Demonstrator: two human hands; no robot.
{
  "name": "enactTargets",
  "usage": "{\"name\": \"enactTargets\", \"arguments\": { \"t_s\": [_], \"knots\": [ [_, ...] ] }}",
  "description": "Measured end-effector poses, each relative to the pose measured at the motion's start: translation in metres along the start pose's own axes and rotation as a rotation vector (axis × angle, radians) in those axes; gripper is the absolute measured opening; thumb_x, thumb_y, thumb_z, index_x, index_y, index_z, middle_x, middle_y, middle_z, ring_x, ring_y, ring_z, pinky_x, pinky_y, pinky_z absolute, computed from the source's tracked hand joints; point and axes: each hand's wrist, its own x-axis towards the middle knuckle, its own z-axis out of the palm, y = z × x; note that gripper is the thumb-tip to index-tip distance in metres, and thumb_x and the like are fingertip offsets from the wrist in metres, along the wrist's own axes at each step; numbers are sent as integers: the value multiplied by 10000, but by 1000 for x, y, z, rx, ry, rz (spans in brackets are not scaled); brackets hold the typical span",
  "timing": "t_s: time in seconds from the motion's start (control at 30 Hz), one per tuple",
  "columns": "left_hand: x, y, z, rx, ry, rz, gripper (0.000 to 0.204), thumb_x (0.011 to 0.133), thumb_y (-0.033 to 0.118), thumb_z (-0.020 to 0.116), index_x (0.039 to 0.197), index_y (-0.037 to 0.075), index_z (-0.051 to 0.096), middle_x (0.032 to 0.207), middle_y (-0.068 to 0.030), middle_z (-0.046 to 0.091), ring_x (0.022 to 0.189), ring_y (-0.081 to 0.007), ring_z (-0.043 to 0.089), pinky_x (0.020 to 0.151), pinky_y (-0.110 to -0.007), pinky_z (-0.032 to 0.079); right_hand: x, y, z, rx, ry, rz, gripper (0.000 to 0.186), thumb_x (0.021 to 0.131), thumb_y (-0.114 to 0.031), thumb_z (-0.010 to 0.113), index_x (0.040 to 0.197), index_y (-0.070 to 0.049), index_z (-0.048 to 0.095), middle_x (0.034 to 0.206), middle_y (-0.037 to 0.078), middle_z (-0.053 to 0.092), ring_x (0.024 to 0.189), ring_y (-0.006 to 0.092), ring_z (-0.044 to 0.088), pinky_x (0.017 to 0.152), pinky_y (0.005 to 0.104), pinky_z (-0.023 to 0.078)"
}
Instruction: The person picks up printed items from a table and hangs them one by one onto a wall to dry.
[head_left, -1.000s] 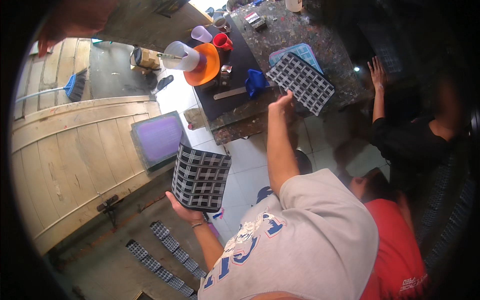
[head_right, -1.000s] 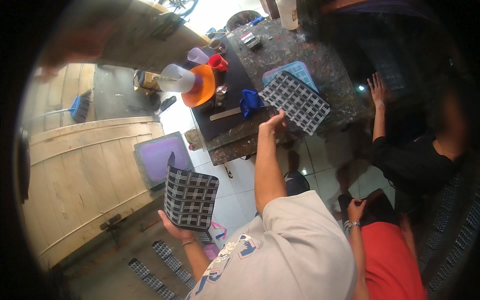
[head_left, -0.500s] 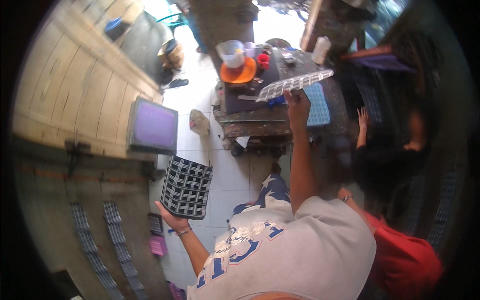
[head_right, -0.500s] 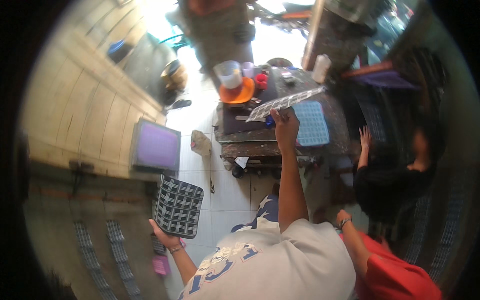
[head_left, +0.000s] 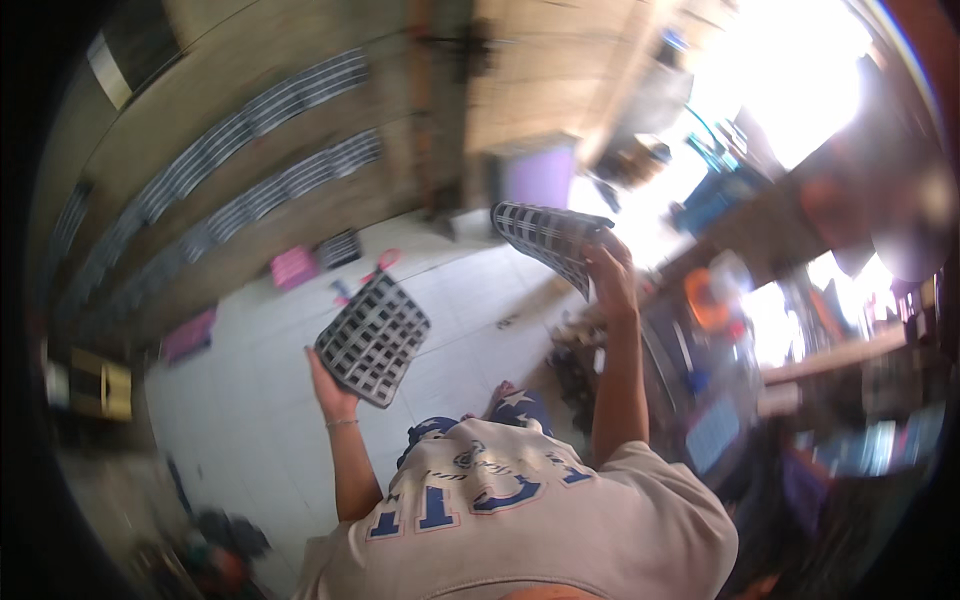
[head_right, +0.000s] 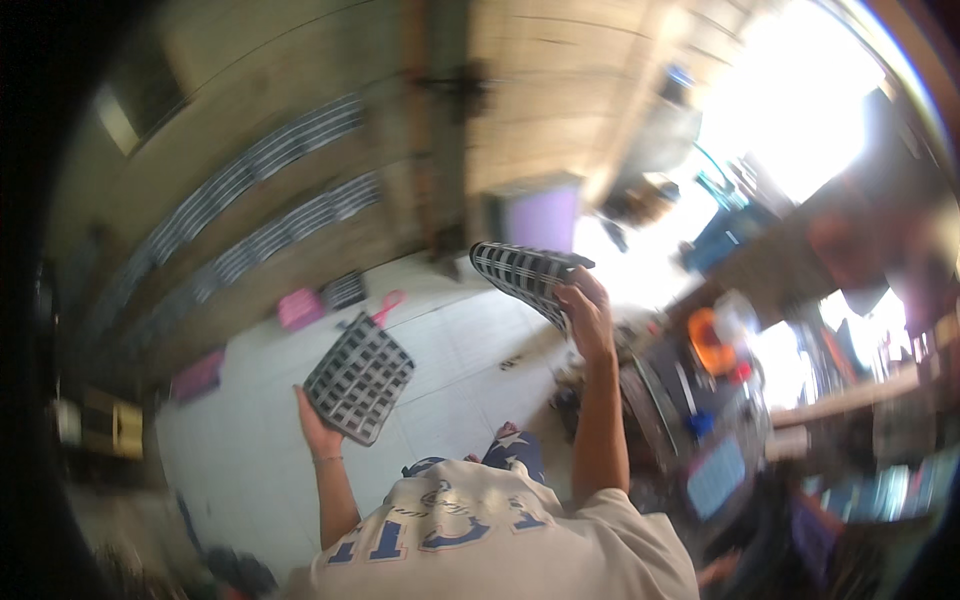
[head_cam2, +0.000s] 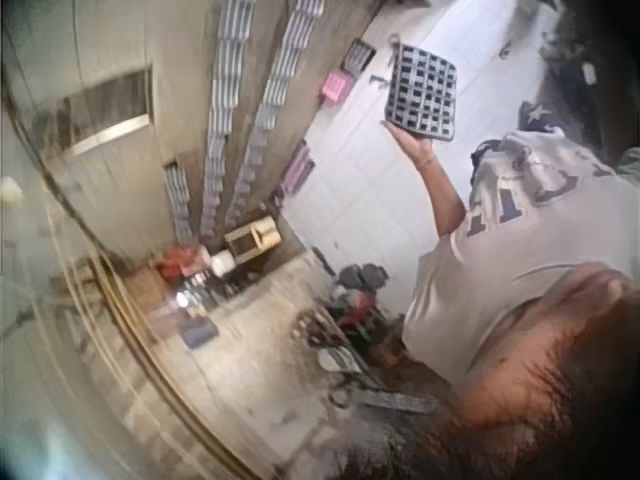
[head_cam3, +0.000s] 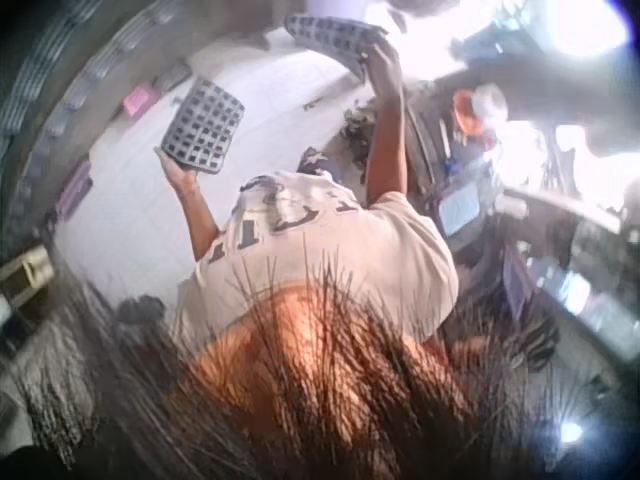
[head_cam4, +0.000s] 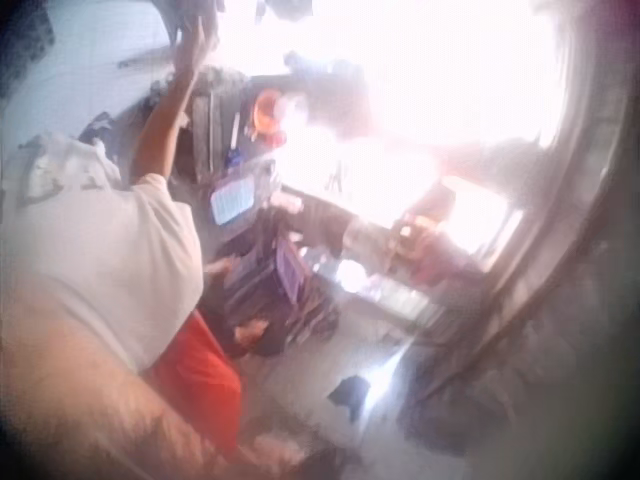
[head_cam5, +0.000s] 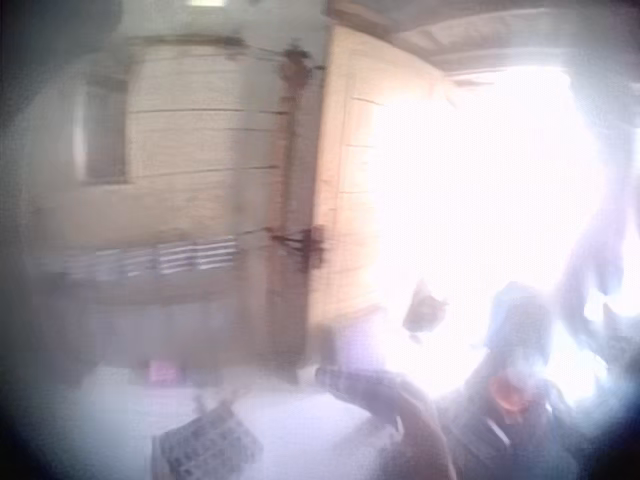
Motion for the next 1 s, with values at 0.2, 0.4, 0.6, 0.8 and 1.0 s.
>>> {"name": "enactTargets", "arguments": {
  "t_s": [0.2,0.4,0.6,0.8,1.0],
  "knots": [
    [79,-48,-121,-112,133,248,536,938,486,299,1145,41,512,1130,-103,570,999,-224,567,877,-366,470,101,167,71,-817,-303,-237,118,744,-100,586,722,6,538,630,108,542,593,168,516,597,310,430],
    [102,-53,-210,-253,260,501,577,940,489,276,1219,16,454,1191,-136,533,1060,-260,540,910,-402,444,177,331,132,-1104,-607,-476,146,737,-120,580,753,24,562,698,170,613,651,277,606,624,360,465],
    [119,-53,-208,-334,409,704,580,938,496,272,1187,10,468,1179,-154,536,1044,-270,547,887,-409,461,222,413,197,-866,-731,-267,141,735,-123,584,780,8,610,728,169,634,679,280,634,625,357,484],
    [176,52,-292,-372,425,870,558,946,468,283,1140,-16,484,1120,-165,560,1004,-271,566,873,-408,467,241,479,344,-844,-1063,-299,207,727,-83,578,909,-7,642,788,166,650,725,241,653,658,329,498],
    [211,154,-366,-470,353,869,559,939,472,312,1176,-9,467,1151,-163,546,1047,-291,543,893,-429,450,253,528,477,-901,-1183,-279,204,705,-109,602,889,-35,649,818,143,657,781,267,646,712,334,497]
  ]
}}
